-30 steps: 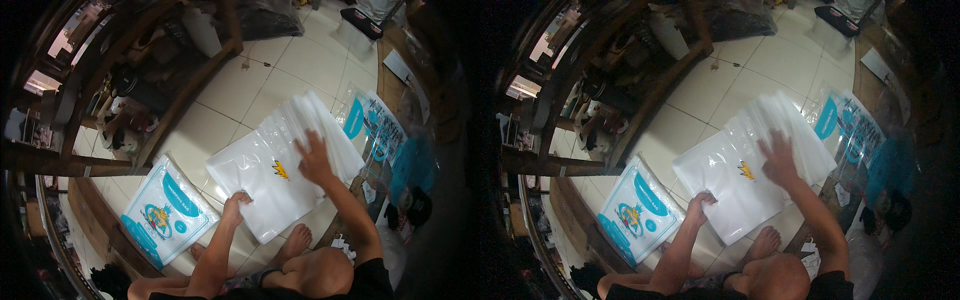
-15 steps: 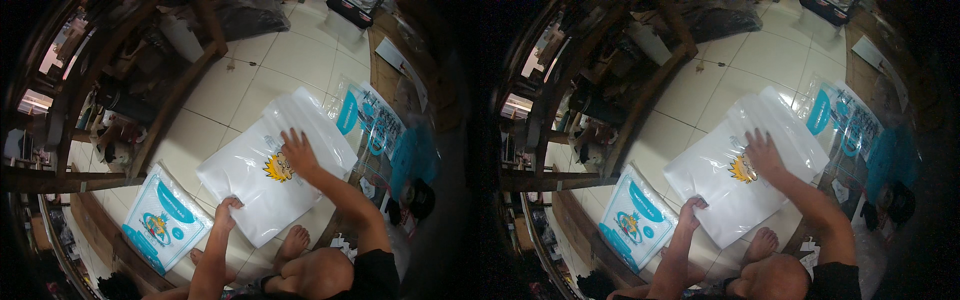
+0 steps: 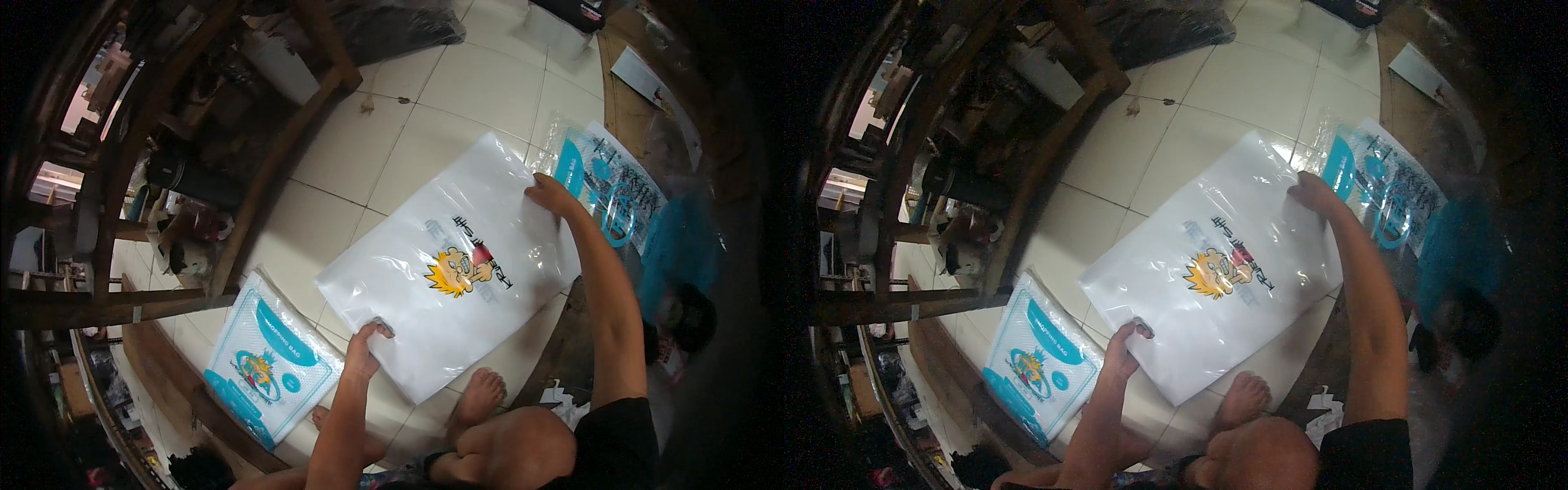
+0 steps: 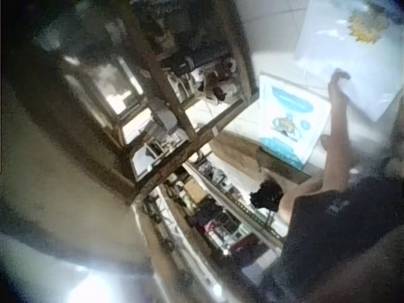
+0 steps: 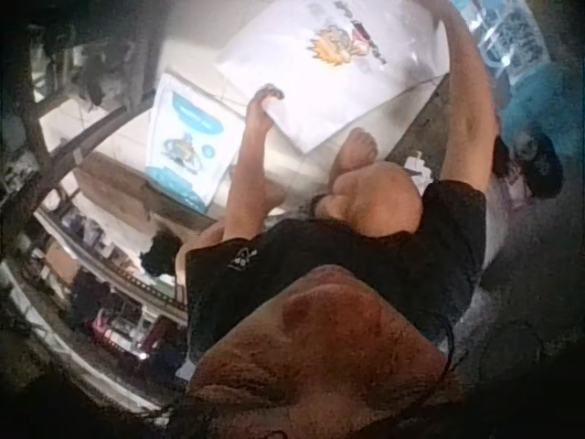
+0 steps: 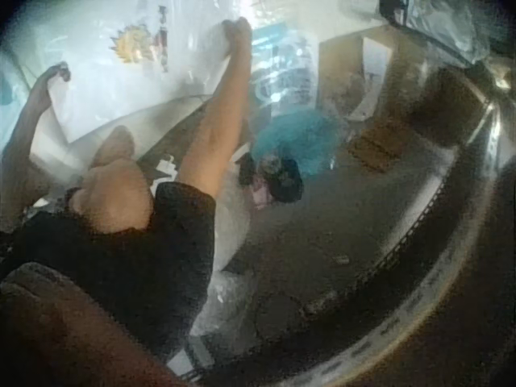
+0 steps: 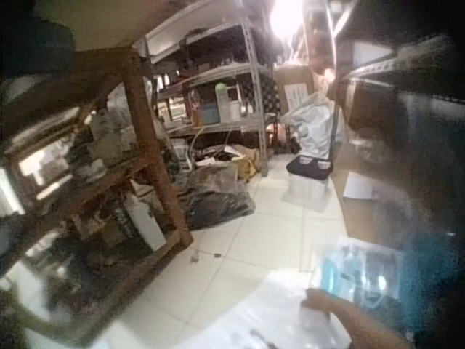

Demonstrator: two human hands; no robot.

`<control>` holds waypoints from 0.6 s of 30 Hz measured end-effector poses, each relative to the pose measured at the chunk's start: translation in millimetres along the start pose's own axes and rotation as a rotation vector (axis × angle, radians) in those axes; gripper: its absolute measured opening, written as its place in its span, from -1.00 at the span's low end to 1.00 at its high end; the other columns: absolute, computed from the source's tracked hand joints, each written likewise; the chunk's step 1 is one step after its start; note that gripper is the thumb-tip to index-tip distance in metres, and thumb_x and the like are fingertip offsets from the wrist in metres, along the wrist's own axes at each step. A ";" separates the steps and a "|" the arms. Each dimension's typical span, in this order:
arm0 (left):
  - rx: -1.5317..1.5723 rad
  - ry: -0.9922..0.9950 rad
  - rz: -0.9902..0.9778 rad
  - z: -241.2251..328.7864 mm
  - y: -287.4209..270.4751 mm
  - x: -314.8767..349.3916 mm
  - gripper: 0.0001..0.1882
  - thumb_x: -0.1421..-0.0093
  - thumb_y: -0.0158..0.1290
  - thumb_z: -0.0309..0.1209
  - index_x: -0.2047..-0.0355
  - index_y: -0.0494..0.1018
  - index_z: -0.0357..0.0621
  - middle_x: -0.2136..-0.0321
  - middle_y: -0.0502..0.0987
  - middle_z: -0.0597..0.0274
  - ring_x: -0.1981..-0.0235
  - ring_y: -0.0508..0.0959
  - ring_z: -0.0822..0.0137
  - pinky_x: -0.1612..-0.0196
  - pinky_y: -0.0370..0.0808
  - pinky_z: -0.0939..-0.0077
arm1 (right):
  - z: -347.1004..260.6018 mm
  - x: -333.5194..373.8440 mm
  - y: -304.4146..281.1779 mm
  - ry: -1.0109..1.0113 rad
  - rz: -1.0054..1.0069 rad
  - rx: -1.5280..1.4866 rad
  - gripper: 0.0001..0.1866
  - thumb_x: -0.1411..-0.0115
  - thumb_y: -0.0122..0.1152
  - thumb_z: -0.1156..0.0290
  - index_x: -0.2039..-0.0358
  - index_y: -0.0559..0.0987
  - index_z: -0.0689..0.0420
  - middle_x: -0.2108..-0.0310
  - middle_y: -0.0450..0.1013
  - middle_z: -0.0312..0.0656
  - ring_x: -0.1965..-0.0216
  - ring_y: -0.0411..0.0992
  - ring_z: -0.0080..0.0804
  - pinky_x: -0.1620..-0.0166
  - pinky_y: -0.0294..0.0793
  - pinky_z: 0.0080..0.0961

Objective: The person sits on the floor and folds a stack of white plastic shopping bags. They smooth each bag, fold it into a smaller rectangle, and place it into a clear bubble mailer. The person then seals the mailer and places it on the floor.

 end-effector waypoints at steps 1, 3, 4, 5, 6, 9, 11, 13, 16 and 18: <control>-0.006 0.009 0.005 0.2 1.8 0.9 -0.92 -0.21 -0.05 -0.46 0.33 0.37 -0.21 0.53 0.40 0.24 0.41 0.46 0.29 0.15 0.45 0.36 | 3.1 -2.5 0.5 -0.016 -0.004 -0.026 -0.53 -0.12 0.25 0.23 0.08 0.50 0.35 0.23 0.52 0.09 0.18 0.50 -0.13 0.08 0.45 -0.28; 0.000 0.021 0.009 0.5 -2.5 2.3 -0.90 -0.24 -0.05 -0.43 0.34 0.39 -0.21 0.51 0.42 0.22 0.39 0.47 0.28 0.16 0.45 0.36 | -0.7 -4.9 5.8 -0.020 -0.048 -0.087 -0.55 -0.12 0.25 0.22 0.14 0.52 0.35 0.28 0.53 0.07 0.22 0.50 -0.15 0.11 0.46 -0.29; 0.013 0.022 0.006 -1.7 -7.7 0.6 -0.88 -0.25 -0.04 -0.41 0.36 0.40 -0.21 0.50 0.43 0.21 0.39 0.47 0.27 0.16 0.45 0.36 | -9.0 -1.7 3.2 -0.007 -0.088 -0.117 -0.56 -0.11 0.26 0.22 0.16 0.53 0.36 0.29 0.53 0.06 0.24 0.50 -0.17 0.12 0.46 -0.30; 0.026 0.024 0.004 -3.9 -13.2 -0.7 -0.86 -0.26 -0.04 -0.40 0.39 0.40 -0.21 0.49 0.43 0.21 0.39 0.48 0.26 0.16 0.45 0.37 | -17.2 0.0 3.5 0.006 -0.129 -0.147 -0.57 -0.11 0.27 0.22 0.18 0.54 0.37 0.30 0.53 0.05 0.25 0.50 -0.19 0.13 0.46 -0.31; 0.001 0.017 0.008 -6.3 -14.5 -3.1 -0.87 -0.27 -0.05 -0.40 0.36 0.39 -0.20 0.49 0.42 0.22 0.39 0.47 0.28 0.17 0.45 0.37 | -16.3 -0.5 2.6 0.009 -0.126 -0.092 -0.56 -0.11 0.27 0.22 0.17 0.54 0.36 0.27 0.53 0.07 0.23 0.51 -0.16 0.12 0.47 -0.29; -0.015 -0.001 0.030 -10.1 -15.8 -6.2 -0.90 -0.28 -0.08 -0.41 0.30 0.35 -0.18 0.49 0.40 0.25 0.40 0.45 0.31 0.21 0.44 0.39 | -16.6 -3.0 2.0 0.024 -0.134 0.034 -0.55 -0.11 0.28 0.20 0.15 0.55 0.35 0.21 0.54 0.11 0.19 0.54 -0.10 0.11 0.49 -0.26; 0.051 -0.012 0.053 -11.3 -10.9 -3.2 -0.90 -0.29 -0.09 -0.41 0.31 0.34 -0.18 0.50 0.38 0.27 0.41 0.44 0.32 0.22 0.43 0.42 | -18.5 -4.1 4.7 0.047 -0.157 0.064 -0.55 -0.11 0.29 0.20 0.15 0.54 0.34 0.22 0.54 0.12 0.20 0.54 -0.10 0.11 0.49 -0.27; 0.085 -0.013 0.057 -11.6 -9.6 -3.9 -0.90 -0.29 -0.09 -0.41 0.31 0.33 -0.18 0.51 0.37 0.28 0.42 0.42 0.33 0.23 0.42 0.44 | -12.9 -5.1 9.6 0.048 -0.090 0.061 -0.54 -0.10 0.31 0.20 0.15 0.53 0.34 0.23 0.54 0.14 0.19 0.54 -0.09 0.11 0.49 -0.27; 0.126 -0.027 0.060 -13.2 -12.9 -7.3 -0.91 -0.29 -0.09 -0.43 0.31 0.32 -0.18 0.53 0.34 0.29 0.44 0.40 0.33 0.24 0.42 0.45 | -6.2 -8.5 16.2 0.058 -0.093 0.049 -0.53 -0.10 0.32 0.20 0.13 0.51 0.32 0.14 0.49 0.17 0.15 0.52 -0.02 0.11 0.50 -0.24; 0.147 -0.036 0.042 -13.3 -15.1 -9.9 -0.92 -0.29 -0.10 -0.44 0.32 0.32 -0.17 0.53 0.33 0.30 0.44 0.39 0.34 0.24 0.42 0.45 | -6.6 -8.7 16.8 0.068 -0.064 0.078 -0.56 -0.10 0.32 0.25 0.13 0.50 0.31 0.12 0.48 0.16 0.14 0.50 0.01 0.08 0.49 -0.23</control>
Point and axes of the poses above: each hand's wrist, its own x-axis away from the middle knuckle, its own y-axis out of the palm, z = x × y, the point moved 4 cm from there along -x, towards the middle knuckle
